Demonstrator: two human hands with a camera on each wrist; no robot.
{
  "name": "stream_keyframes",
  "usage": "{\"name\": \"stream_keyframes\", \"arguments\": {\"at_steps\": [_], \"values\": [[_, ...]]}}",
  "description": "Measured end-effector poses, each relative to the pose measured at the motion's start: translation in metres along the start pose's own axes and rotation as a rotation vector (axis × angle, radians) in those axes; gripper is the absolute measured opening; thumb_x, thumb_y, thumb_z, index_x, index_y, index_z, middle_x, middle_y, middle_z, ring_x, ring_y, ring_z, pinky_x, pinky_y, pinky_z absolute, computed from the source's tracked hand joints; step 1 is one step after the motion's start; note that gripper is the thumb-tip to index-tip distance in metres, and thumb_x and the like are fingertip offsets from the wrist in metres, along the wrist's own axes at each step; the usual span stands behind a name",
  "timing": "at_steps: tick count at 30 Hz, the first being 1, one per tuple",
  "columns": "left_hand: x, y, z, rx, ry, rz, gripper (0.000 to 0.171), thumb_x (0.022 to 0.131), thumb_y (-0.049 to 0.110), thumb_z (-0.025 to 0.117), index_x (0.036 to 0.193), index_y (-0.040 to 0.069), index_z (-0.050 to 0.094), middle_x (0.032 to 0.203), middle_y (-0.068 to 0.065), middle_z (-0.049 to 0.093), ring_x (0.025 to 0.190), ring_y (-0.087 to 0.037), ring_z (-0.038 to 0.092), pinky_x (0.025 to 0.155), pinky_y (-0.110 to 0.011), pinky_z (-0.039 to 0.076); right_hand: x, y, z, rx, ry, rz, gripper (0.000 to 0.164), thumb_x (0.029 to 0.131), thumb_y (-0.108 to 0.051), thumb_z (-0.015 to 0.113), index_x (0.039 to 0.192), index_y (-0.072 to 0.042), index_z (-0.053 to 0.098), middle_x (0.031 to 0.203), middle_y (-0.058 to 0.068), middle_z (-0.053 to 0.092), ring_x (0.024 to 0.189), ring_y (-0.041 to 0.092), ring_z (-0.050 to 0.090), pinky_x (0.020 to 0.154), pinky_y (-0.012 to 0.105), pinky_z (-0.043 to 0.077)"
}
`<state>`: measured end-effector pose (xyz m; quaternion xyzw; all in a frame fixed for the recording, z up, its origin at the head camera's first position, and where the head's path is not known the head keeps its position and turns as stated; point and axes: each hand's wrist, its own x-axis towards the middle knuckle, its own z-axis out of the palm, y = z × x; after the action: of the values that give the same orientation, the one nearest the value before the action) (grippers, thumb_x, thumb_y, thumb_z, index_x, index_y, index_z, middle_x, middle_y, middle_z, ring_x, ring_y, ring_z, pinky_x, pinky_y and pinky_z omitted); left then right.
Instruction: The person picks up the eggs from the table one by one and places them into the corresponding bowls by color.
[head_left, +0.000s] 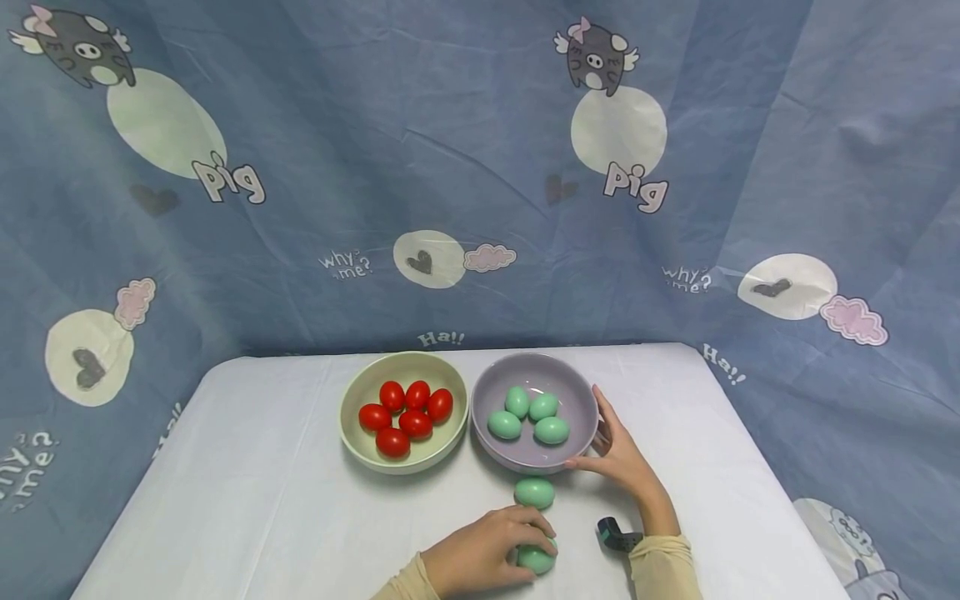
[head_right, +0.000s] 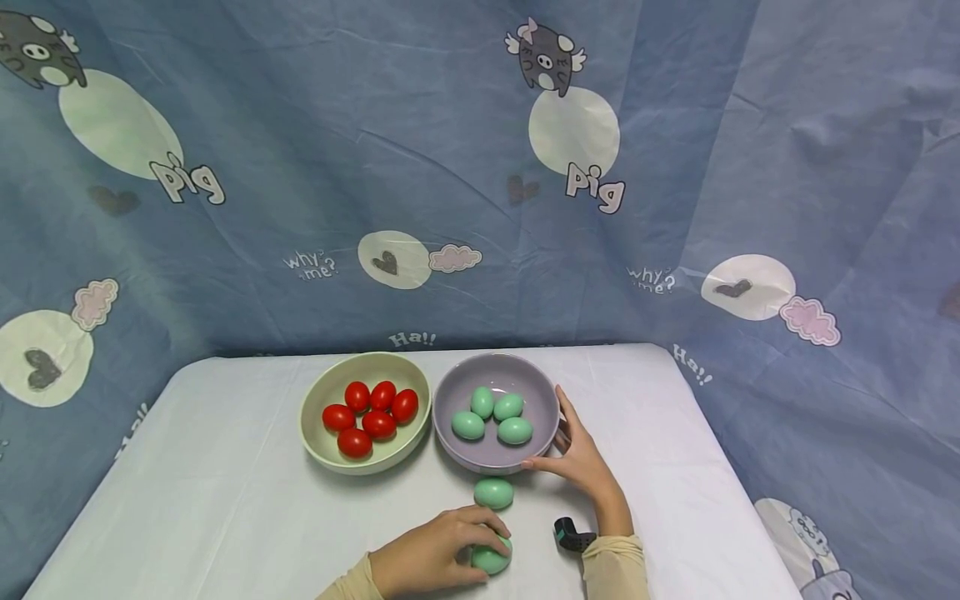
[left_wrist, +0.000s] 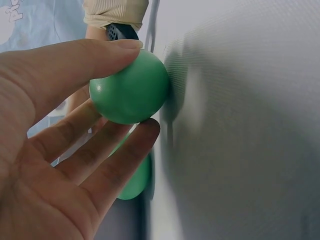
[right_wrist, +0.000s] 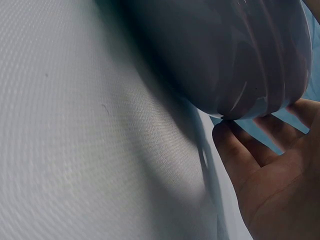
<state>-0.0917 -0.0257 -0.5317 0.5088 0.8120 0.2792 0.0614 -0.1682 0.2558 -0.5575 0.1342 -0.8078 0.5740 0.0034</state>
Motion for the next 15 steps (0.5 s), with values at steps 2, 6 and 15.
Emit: {"name": "stream_keyframes", "arguments": {"at_steps": [2, 6, 15], "values": [[0.000, 0.001, -0.001, 0.000, -0.001, -0.001, 0.031, 0.086, 0.020, 0.084, 0.116, 0.025, 0.076, 0.125, 0.010, 0.068, 0.115, 0.000, 0.061, 0.096, -0.010, 0.049, 0.000, 0.000, 0.000, 0.003, 0.000, -0.001, 0.131, 0.072, -0.009, 0.094, 0.168, -0.015, 0.004, 0.172, 0.025, 0.010, 0.151, 0.055, 0.027, 0.117, 0.057, 0.037], [0.002, 0.002, -0.006, 0.007, 0.003, 0.000, 0.030, 0.087, 0.020, 0.082, 0.116, 0.025, 0.076, 0.126, 0.010, 0.068, 0.116, -0.001, 0.061, 0.098, -0.012, 0.050, 0.000, 0.001, 0.000, 0.003, 0.002, 0.005, 0.131, 0.072, -0.009, 0.094, 0.168, -0.016, 0.005, 0.172, 0.025, 0.010, 0.151, 0.055, 0.028, 0.117, 0.056, 0.037], [0.008, 0.005, -0.020, 0.028, -0.003, 0.029, 0.031, 0.087, 0.021, 0.084, 0.117, 0.024, 0.076, 0.128, 0.009, 0.067, 0.125, -0.006, 0.061, 0.110, -0.023, 0.050, 0.000, 0.000, 0.000, 0.016, -0.002, 0.008, 0.130, 0.073, -0.009, 0.094, 0.168, -0.014, 0.005, 0.173, 0.024, 0.009, 0.151, 0.056, 0.025, 0.118, 0.056, 0.036]]}}
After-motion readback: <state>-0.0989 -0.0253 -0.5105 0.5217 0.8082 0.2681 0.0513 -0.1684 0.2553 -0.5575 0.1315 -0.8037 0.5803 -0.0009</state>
